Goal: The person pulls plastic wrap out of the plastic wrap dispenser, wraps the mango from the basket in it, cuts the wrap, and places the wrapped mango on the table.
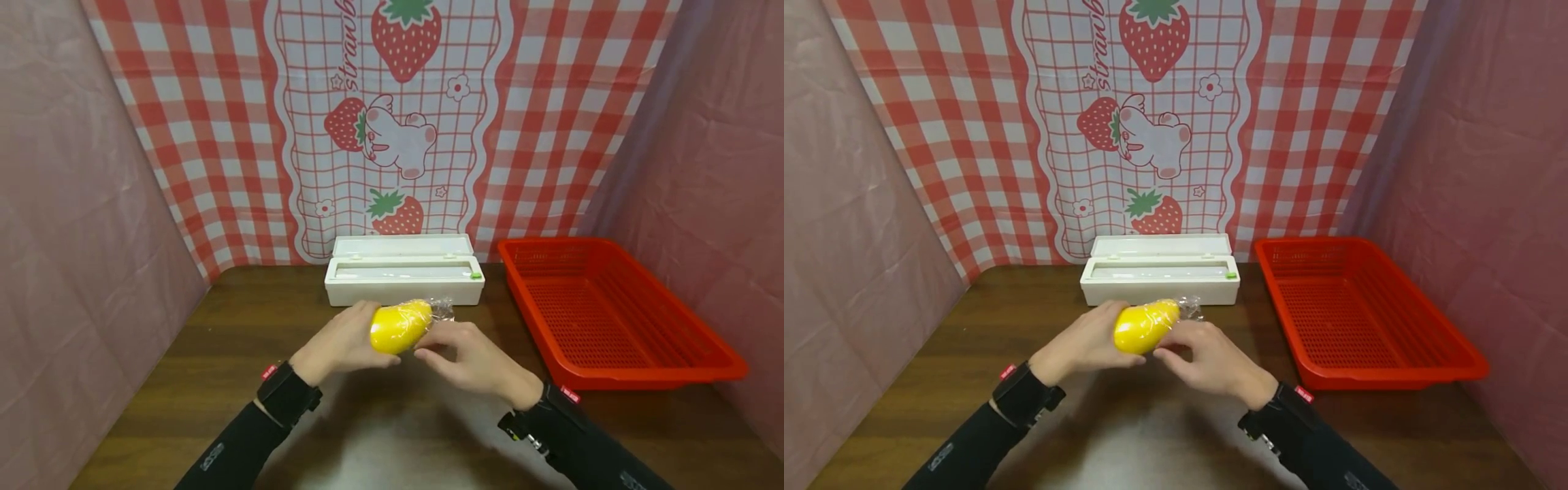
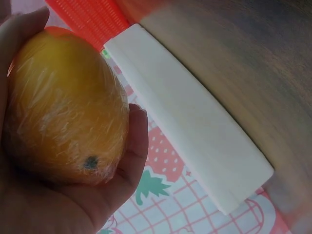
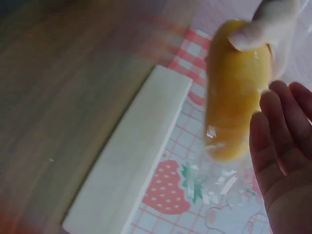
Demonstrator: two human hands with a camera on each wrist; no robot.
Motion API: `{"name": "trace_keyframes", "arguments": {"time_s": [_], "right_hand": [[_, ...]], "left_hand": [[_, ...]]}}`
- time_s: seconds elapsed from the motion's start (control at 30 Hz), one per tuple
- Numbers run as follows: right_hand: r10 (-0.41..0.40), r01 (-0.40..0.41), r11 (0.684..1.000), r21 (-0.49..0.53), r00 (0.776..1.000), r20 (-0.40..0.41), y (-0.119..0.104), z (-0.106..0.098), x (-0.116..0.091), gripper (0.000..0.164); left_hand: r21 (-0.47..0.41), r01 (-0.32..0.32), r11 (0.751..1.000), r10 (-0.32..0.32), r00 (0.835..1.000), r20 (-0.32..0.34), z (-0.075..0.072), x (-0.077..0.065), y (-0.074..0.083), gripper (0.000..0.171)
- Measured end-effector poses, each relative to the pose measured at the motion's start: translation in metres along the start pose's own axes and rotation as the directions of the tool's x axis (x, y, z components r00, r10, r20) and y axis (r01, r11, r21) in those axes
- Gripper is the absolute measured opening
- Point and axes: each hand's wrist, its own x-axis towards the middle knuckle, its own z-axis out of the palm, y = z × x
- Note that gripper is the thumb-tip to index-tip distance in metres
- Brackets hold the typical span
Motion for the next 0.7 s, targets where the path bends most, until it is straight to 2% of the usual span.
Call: {"name": "trace_keyframes", "arguments": {"time_s": [0.1, 0.17, 0.2, 0.27, 0.33, 0.4, 0.47, 0.5, 0.53, 0.6, 0.7], "right_hand": [[0.040, -0.040, 0.999, 0.011, 0.999, 0.037, 0.003, 0.005, -0.005, 0.008], [0.094, -0.096, 0.995, 0.024, 0.993, 0.077, 0.005, 0.008, -0.007, 0.007], [0.140, -0.145, 0.989, 0.039, 0.984, 0.105, 0.005, 0.010, -0.009, 0.009], [0.260, -0.275, 0.958, 0.077, 0.952, 0.161, 0.008, 0.012, -0.011, 0.021], [0.386, -0.418, 0.898, 0.135, 0.897, 0.214, 0.011, 0.012, -0.012, 0.036], [0.485, -0.540, 0.813, 0.217, 0.835, 0.261, 0.015, 0.013, -0.013, 0.050], [0.538, -0.614, 0.732, 0.295, 0.787, 0.302, 0.020, 0.013, -0.013, 0.061], [0.546, -0.633, 0.696, 0.339, 0.773, 0.322, 0.022, 0.013, -0.013, 0.064], [0.546, -0.644, 0.658, 0.390, 0.765, 0.342, 0.025, 0.013, -0.014, 0.067], [0.525, -0.639, 0.597, 0.485, 0.769, 0.366, 0.029, 0.014, -0.014, 0.069], [0.460, -0.593, 0.482, 0.645, 0.798, 0.390, 0.035, 0.017, -0.013, 0.065]], "left_hand": [[-0.032, 0.016, 0.999, -0.017, 1.000, -0.023, -0.001, -0.001, -0.001, 0.075], [-0.048, 0.029, 0.998, -0.031, 0.999, -0.039, -0.002, -0.001, -0.001, 0.074], [-0.056, 0.033, 0.998, -0.036, 0.998, -0.049, -0.002, -0.001, -0.001, 0.073], [-0.071, 0.037, 0.997, -0.042, 0.997, -0.065, -0.003, -0.001, -0.001, 0.070], [-0.078, 0.045, 0.996, -0.051, 0.996, -0.078, -0.003, 0.000, 0.000, 0.068], [-0.078, 0.051, 0.996, -0.058, 0.994, -0.089, -0.003, 0.000, 0.001, 0.068], [-0.079, 0.064, 0.995, -0.071, 0.993, -0.094, -0.003, 0.000, 0.003, 0.068], [-0.080, 0.070, 0.994, -0.078, 0.992, -0.095, -0.003, 0.000, 0.004, 0.069], [-0.082, 0.077, 0.994, -0.085, 0.992, -0.096, -0.003, -0.001, 0.005, 0.069], [-0.088, 0.086, 0.992, -0.095, 0.991, -0.099, -0.002, -0.001, 0.006, 0.070], [-0.100, 0.085, 0.991, -0.096, 0.989, -0.110, -0.001, -0.001, 0.008, 0.069]]}}
